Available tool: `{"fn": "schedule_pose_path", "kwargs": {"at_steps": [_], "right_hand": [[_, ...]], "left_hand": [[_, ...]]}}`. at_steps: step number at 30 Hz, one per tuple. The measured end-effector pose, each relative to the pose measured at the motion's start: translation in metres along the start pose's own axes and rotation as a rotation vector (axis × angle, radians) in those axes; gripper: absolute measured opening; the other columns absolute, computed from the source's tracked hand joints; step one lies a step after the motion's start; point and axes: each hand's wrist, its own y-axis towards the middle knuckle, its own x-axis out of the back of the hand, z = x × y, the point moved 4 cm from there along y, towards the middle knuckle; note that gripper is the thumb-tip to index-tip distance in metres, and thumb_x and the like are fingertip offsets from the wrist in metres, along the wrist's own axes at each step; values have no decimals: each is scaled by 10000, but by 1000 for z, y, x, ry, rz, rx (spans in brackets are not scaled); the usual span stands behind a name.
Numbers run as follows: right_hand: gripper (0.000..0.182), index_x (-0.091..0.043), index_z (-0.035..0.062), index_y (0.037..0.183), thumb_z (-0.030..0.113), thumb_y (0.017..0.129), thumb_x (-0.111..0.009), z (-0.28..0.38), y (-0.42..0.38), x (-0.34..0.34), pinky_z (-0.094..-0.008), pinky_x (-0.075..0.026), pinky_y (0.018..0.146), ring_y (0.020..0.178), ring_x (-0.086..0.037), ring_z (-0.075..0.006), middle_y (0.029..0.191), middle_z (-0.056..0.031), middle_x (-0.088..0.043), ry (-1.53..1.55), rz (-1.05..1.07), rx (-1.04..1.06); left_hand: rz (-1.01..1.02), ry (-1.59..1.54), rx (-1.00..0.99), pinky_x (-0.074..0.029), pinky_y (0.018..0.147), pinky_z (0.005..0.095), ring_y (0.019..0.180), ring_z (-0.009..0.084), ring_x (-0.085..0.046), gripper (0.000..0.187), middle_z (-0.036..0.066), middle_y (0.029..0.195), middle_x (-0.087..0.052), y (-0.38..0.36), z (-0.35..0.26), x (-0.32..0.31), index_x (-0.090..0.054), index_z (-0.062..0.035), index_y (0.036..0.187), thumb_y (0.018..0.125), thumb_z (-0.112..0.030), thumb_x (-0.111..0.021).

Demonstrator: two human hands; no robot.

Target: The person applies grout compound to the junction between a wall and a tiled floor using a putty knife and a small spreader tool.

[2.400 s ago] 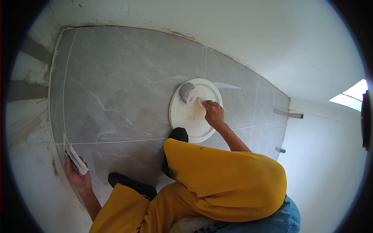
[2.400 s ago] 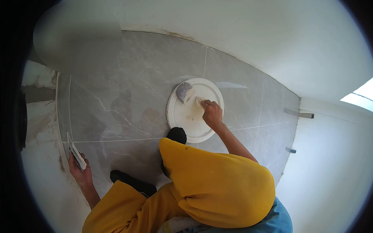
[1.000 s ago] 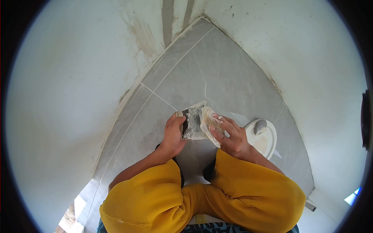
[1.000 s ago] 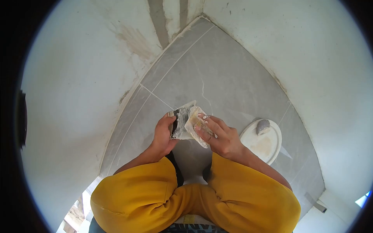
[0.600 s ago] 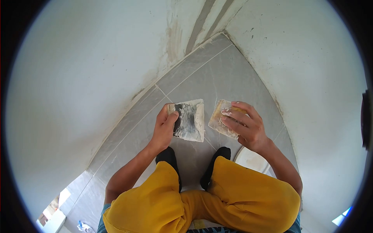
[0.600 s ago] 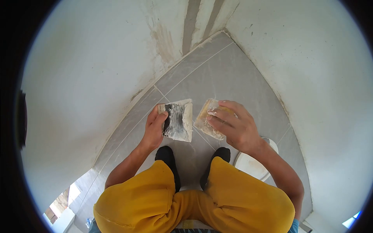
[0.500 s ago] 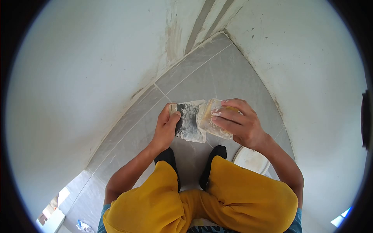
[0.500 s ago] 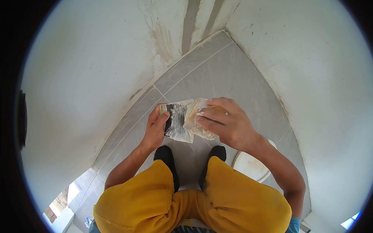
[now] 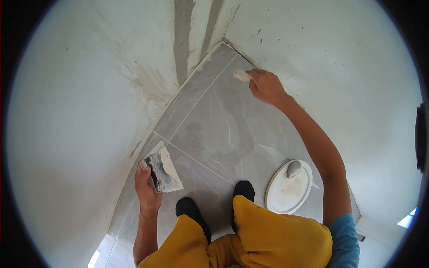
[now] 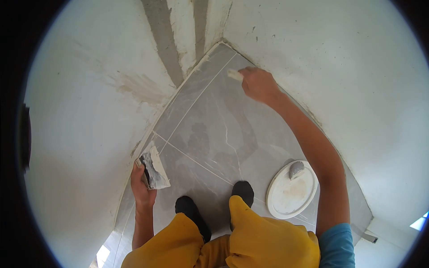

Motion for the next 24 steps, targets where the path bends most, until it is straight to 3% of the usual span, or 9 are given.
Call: {"fn": "schedule_pose_path", "kwargs": {"at_steps": [2,5,8,12,14,17,21,23,24], "right_hand": [[239,-679,32,1016,75,814,-558,-20,28,-15,-413,-553,693,836,-637,-291,959,-152,-642,-93,-86,-118],[209,-695,14,957,85,791,-590,-31,68,-38,-400,-564,699,841,-643,-290,940,-154,-634,-267,-7,-159],[159,-704,11,891,86,781,-618,-29,95,-65,-374,-569,674,844,-642,-280,913,-138,-627,-389,-46,-77],[141,-722,30,878,95,785,-637,-21,120,-94,-335,-565,647,869,-630,-264,946,-141,-622,-521,-33,-65],[142,-744,55,886,99,792,-646,-12,126,-104,-318,-564,646,900,-616,-264,998,-154,-610,-578,87,-118],[153,-757,73,903,112,805,-647,-13,131,-129,-318,-568,670,913,-611,-284,1049,-158,-599,-641,62,-203],[171,-751,74,944,119,822,-640,-13,137,-122,-323,-570,706,960,-622,-304,1088,-152,-601,-570,47,-219],[174,-737,55,953,116,832,-627,-16,144,-108,-340,-569,743,977,-644,-309,1088,-157,-617,-410,274,-156],[174,-737,55,953,116,832,-627,-16,146,-93,-340,-569,743,977,-644,-309,1088,-157,-617,-427,260,-156]], "left_hand": [[34,21,19,-484,910,325,1029,187,-609,355,111,1135,-599,4,6,6,-471,9,1251,943,-158,-410],[8,1,21,-478,922,330,1046,188,-601,359,119,1149,-593,8,7,8,-469,11,1253,943,-160,-413],[-13,-8,66,-473,931,336,1056,192,-596,361,120,1154,-588,11,12,14,-469,14,1252,944,-168,-416],[-63,-22,59,-469,931,336,1056,197,-593,373,107,1142,-588,12,13,9,-472,4,1254,944,-200,-431],[-83,-27,76,-467,930,334,1056,198,-592,378,103,1137,-588,14,12,10,-472,0,1255,944,-212,-436],[-101,11,96,-467,925,332,1051,194,-591,377,100,1130,-588,17,14,12,-477,-6,1246,942,-227,-445],[-86,-4,116,-470,912,334,1036,192,-593,359,97,1113,-589,19,15,16,-486,-10,1220,936,-228,-455],[-71,-18,98,-471,908,335,1030,192,-594,353,96,1107,-590,22,15,18,-489,-11,1212,934,-227,-458],[-21,-42,106,-467,925,335,1068,191,-584,393,83,1156,-586,23,17,20,-461,-27,1287,940,-211,-440]]}}
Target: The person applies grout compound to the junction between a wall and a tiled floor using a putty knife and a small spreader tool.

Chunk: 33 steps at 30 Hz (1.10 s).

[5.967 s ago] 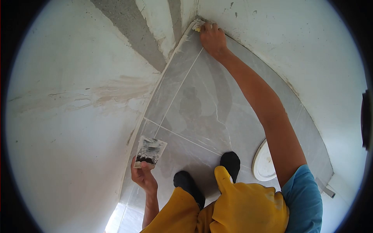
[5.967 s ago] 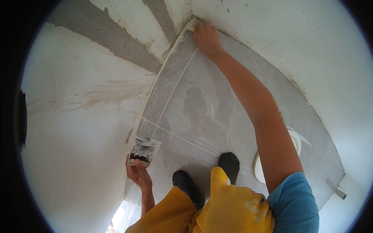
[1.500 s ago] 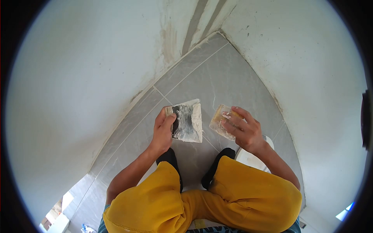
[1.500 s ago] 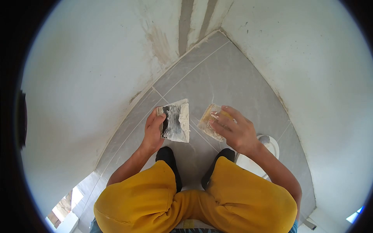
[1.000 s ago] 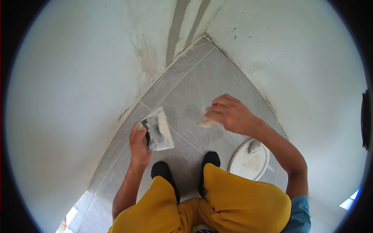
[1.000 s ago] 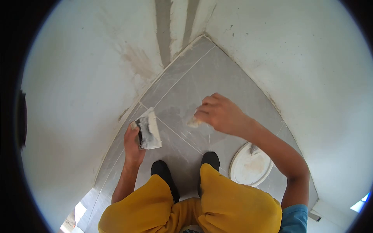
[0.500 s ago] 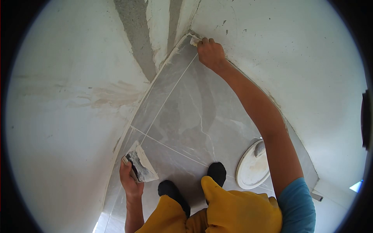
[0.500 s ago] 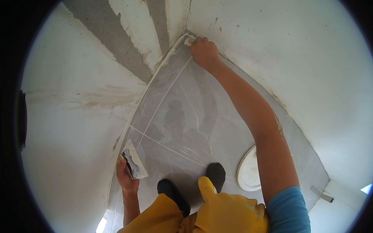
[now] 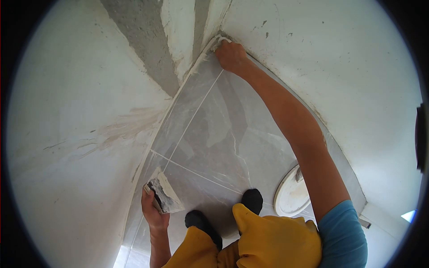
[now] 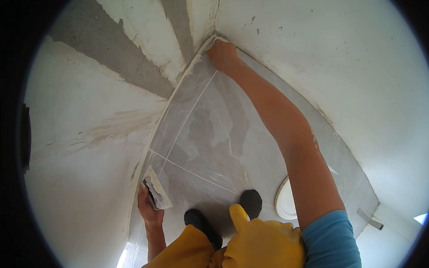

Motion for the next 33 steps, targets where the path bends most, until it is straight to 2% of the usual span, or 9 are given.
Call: {"fn": "schedule_pose_path", "kwargs": {"at_steps": [2,5,8,11,13,21,24,28,33], "right_hand": [[163,-725,48,938,101,824,-620,-5,-9,17,-361,-569,742,947,-670,-293,1037,-159,-631,53,181,123],[120,-705,20,844,72,763,-632,-10,-32,44,-388,-578,665,879,-683,-306,995,-200,-623,211,283,31],[111,-705,2,822,75,765,-644,-7,-53,14,-391,-576,642,840,-679,-299,985,-189,-622,67,-76,-23],[147,-714,-24,842,87,766,-655,-12,-51,-21,-369,-574,616,804,-668,-288,995,-196,-617,-92,-185,-76],[145,-731,-9,854,73,759,-660,-9,-46,-28,-357,-562,631,838,-661,-297,1014,-205,-611,-138,-190,-104],[186,-732,8,930,75,772,-660,1,-27,-35,-339,-567,710,932,-659,-313,1084,-220,-593,-236,-128,-129],[218,-713,16,999,71,798,-648,-24,-29,-2,-386,-551,768,979,-652,-320,1196,-210,-579,47,93,-7],[218,-718,56,948,62,756,-616,-15,-83,28,-416,-535,724,908,-668,-318,1004,-169,-660,77,353,138],[231,-699,39,951,-34,769,-577,57,-204,77,-400,-537,741,859,-648,-298,977,-115,-679,631,-31,279]], "left_hand": [[68,-35,2,-462,942,335,1105,190,-573,443,70,1204,-582,0,1,0,-434,-44,1362,946,-196,-422],[79,7,-17,-459,946,333,1115,183,-568,459,69,1215,-577,-1,-2,2,-423,-42,1377,943,-192,-422],[87,10,-35,-455,950,334,1119,183,-565,471,71,1224,-572,-6,-6,0,-415,-41,1387,942,-192,-422],[69,20,-14,-454,953,338,1117,186,-566,477,69,1227,-571,-7,-9,-4,-409,-46,1394,942,-196,-421],[-39,13,-41,-473,920,339,1035,200,-597,359,99,1121,-592,-8,-10,-11,-487,-9,1224,931,-214,-449],[-26,16,25,-463,932,344,1058,209,-589,385,95,1142,-589,-7,1,-13,-484,-15,1252,923,-215,-459],[27,-39,23,-457,940,346,1064,208,-586,380,94,1142,-589,-1,1,-19,-488,-17,1248,918,-204,-459],[80,-103,79,-456,940,340,1045,205,-595,352,94,1131,-596,1,0,-18,-498,-16,1232,915,-159,-448],[147,61,113,-462,881,296,975,150,-589,248,65,1033,-613,14,6,-1,-553,-6,1138,924,-107,-478]]}}
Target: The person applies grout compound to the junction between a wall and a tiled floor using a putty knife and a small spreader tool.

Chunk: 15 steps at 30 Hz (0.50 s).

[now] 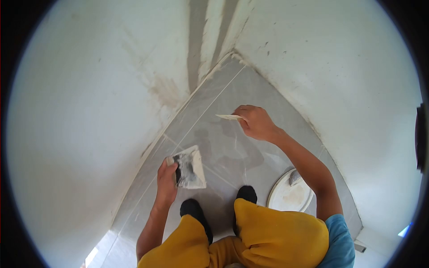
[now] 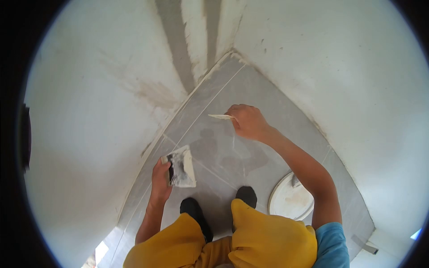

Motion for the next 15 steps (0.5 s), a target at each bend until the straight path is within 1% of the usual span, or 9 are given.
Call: {"fn": "schedule_pose_path", "kwargs": {"at_steps": [1,2,4,5,9,11,12,14,15], "right_hand": [[255,-699,40,959,-66,764,-571,26,-14,2,-395,-536,742,870,-644,-285,990,-100,-684,89,-64,88],[255,-699,40,959,-66,764,-571,44,-23,3,-395,-536,742,870,-644,-285,990,-100,-684,129,-43,95],[326,-700,50,990,-104,717,-611,76,-35,10,-382,-534,758,899,-623,-254,1031,-63,-689,142,-25,229],[326,-700,50,990,-104,717,-611,85,-38,8,-382,-534,758,899,-623,-254,1031,-63,-689,149,-19,224],[357,-707,76,1005,-88,693,-652,124,-36,-5,-352,-489,845,919,-599,-232,1067,-38,-685,-102,21,364],[347,-708,81,1001,-82,699,-657,128,-37,-6,-346,-469,874,928,-592,-228,1073,-34,-683,-171,2,423],[338,-704,80,999,-81,705,-657,127,-39,-7,-343,-456,883,942,-591,-228,1072,-35,-683,-137,55,465],[330,-701,79,997,-81,712,-657,106,-45,4,-340,-443,892,956,-590,-227,1071,-36,-683,-116,81,489],[312,-693,71,999,-80,729,-650,86,-38,9,-351,-450,885,963,-590,-234,1060,-50,-682,-8,150,435]], "left_hand": [[36,94,-37,-457,852,282,943,124,-572,229,48,1003,-610,1,0,4,-558,-11,1126,933,-104,-477],[82,193,-67,-453,823,268,911,97,-555,211,31,973,-607,3,-1,3,-563,-17,1114,942,-102,-475],[94,302,-97,-442,782,250,858,71,-532,196,11,934,-600,8,0,3,-566,-18,1105,953,-97,-470],[90,304,-87,-442,782,250,858,71,-532,196,11,934,-600,9,1,1,-566,-18,1105,953,-97,-470],[187,322,-136,-450,772,251,839,74,-541,191,14,922,-605,18,4,-5,-568,6,1094,953,-85,-478],[108,295,-172,-451,768,251,837,74,-538,201,20,931,-607,20,7,-9,-563,3,1114,949,-82,-485],[123,300,-178,-451,768,251,837,74,-538,201,20,931,-607,22,12,-8,-563,3,1114,949,-82,-485],[-110,131,-190,-470,786,269,862,101,-578,210,36,949,-621,25,21,8,-561,-15,1125,945,-96,-489],[-129,57,-121,-481,801,283,888,124,-599,234,42,977,-626,22,14,13,-555,-26,1153,944,-108,-487]]}}
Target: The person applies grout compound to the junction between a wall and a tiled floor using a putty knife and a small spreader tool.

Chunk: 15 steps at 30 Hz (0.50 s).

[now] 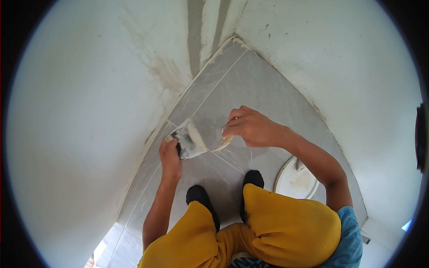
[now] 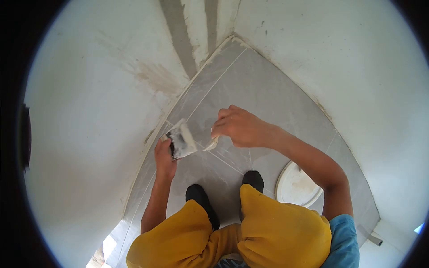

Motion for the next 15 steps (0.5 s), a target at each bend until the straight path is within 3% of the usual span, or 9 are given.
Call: {"fn": "schedule_pose_path", "kwargs": {"at_steps": [1,3,7,10,15], "right_hand": [[295,-685,62,1000,-80,745,-644,-23,-2,4,-362,-458,878,970,-591,-242,1048,-64,-681,127,46,-46],[275,-679,44,1015,-77,778,-609,-85,-7,12,-393,-480,851,954,-603,-281,1008,-104,-676,121,-103,-264],[271,-682,26,1034,2,795,-557,-199,-3,31,-430,-518,786,910,-615,-331,1002,-139,-654,-255,-308,-616],[265,-703,35,1019,55,778,-594,-247,24,30,-416,-544,802,937,-621,-325,1016,-144,-638,-438,-222,-800],[217,-718,11,984,77,799,-626,-287,74,-10,-359,-558,765,966,-627,-298,1028,-166,-621,-685,-62,-826]], "left_hand": [[-23,-69,82,-492,815,297,915,147,-621,260,47,1004,-630,-3,-10,7,-548,-37,1180,942,-121,-485],[-58,-72,8,-505,858,324,1005,184,-627,339,54,1106,-623,-5,-27,16,-513,-49,1265,944,-153,-480],[-53,-153,19,-491,901,330,1073,181,-602,398,52,1196,-595,-8,-32,30,-479,-50,1327,943,-157,-482],[-76,-181,69,-476,937,342,1126,181,-577,424,56,1234,-581,-10,-29,33,-470,-52,1345,936,-163,-494],[-111,-148,113,-449,968,358,1167,191,-547,488,56,1264,-562,-12,-23,39,-431,-59,1397,934,-200,-492]]}}
